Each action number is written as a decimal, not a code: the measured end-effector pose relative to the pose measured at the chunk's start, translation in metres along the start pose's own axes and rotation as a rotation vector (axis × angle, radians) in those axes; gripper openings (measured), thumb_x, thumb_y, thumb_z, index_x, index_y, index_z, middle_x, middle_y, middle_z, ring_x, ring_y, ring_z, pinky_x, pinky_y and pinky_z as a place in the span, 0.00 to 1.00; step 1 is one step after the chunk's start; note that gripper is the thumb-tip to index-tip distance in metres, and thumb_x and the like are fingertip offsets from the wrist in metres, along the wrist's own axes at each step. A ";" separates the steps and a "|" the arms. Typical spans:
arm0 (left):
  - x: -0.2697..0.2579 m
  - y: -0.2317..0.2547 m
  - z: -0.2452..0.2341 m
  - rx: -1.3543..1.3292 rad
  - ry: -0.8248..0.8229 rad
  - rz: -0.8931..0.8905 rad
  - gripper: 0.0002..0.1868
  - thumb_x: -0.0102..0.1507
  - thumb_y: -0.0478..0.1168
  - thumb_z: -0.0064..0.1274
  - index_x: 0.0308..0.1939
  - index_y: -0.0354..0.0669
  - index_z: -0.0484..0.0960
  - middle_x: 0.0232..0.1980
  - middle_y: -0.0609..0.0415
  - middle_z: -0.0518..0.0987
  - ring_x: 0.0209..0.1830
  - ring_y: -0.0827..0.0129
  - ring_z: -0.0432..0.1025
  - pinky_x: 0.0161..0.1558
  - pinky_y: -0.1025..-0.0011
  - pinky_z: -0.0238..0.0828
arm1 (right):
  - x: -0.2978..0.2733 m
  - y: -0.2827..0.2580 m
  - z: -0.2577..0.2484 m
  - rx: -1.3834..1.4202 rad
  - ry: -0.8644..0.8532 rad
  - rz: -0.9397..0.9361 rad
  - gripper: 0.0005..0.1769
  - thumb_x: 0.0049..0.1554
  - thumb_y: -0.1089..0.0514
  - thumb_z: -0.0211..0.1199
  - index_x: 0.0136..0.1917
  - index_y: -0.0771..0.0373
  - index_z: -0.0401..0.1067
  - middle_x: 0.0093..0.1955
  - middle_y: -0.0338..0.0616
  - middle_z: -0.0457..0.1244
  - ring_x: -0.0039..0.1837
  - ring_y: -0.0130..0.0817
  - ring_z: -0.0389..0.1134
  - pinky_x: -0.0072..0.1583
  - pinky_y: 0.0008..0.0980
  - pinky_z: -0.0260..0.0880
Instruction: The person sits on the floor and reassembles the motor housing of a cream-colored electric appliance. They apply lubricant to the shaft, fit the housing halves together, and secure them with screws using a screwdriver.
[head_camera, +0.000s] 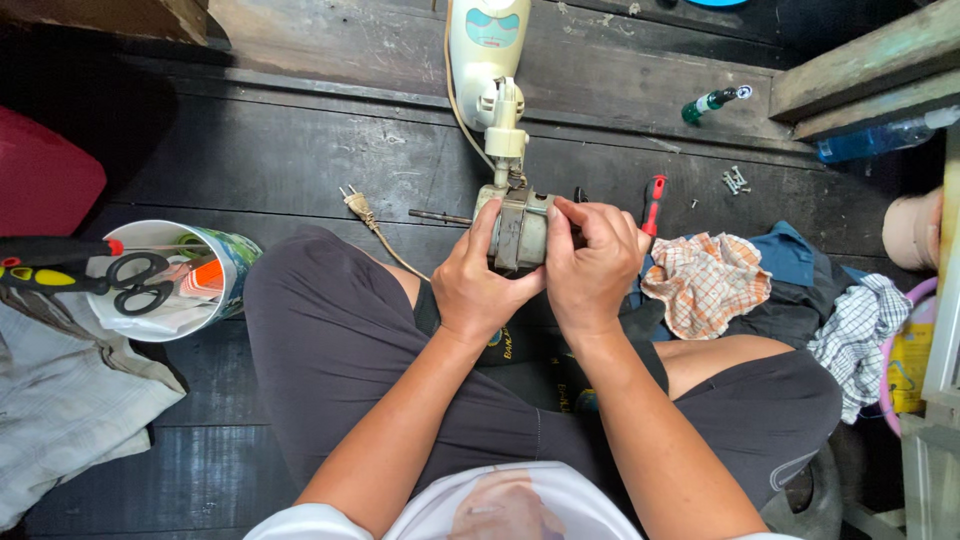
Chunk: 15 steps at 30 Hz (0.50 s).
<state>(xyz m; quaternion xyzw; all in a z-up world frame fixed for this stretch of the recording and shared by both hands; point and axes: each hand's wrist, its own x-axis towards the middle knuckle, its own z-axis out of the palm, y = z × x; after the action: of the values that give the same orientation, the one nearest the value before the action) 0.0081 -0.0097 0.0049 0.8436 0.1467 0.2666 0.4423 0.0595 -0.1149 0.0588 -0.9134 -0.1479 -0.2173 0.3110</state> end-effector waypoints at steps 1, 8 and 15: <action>0.000 0.000 0.000 0.007 0.001 0.001 0.48 0.46 0.55 0.74 0.67 0.47 0.73 0.51 0.47 0.85 0.44 0.56 0.82 0.42 0.62 0.80 | 0.000 -0.001 0.001 -0.016 -0.004 -0.018 0.02 0.58 0.60 0.72 0.46 0.58 0.81 0.44 0.37 0.69 0.49 0.33 0.68 0.57 0.36 0.59; -0.001 -0.001 0.000 0.026 -0.034 -0.008 0.49 0.47 0.56 0.74 0.68 0.47 0.73 0.50 0.47 0.85 0.42 0.56 0.82 0.40 0.62 0.80 | 0.010 -0.007 -0.009 -0.081 -0.084 -0.270 0.05 0.55 0.60 0.74 0.46 0.55 0.81 0.46 0.33 0.71 0.51 0.34 0.66 0.57 0.37 0.54; 0.001 0.000 -0.003 0.005 -0.035 -0.035 0.52 0.45 0.58 0.73 0.69 0.45 0.70 0.50 0.47 0.85 0.43 0.56 0.82 0.41 0.62 0.80 | 0.019 0.005 -0.013 0.201 -0.144 -0.006 0.06 0.55 0.63 0.74 0.45 0.59 0.77 0.45 0.40 0.70 0.44 0.29 0.70 0.50 0.29 0.70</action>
<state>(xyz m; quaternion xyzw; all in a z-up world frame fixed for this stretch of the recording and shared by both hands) 0.0072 -0.0076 0.0064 0.8466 0.1541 0.2436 0.4475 0.0735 -0.1248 0.0748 -0.8903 -0.1937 -0.1361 0.3890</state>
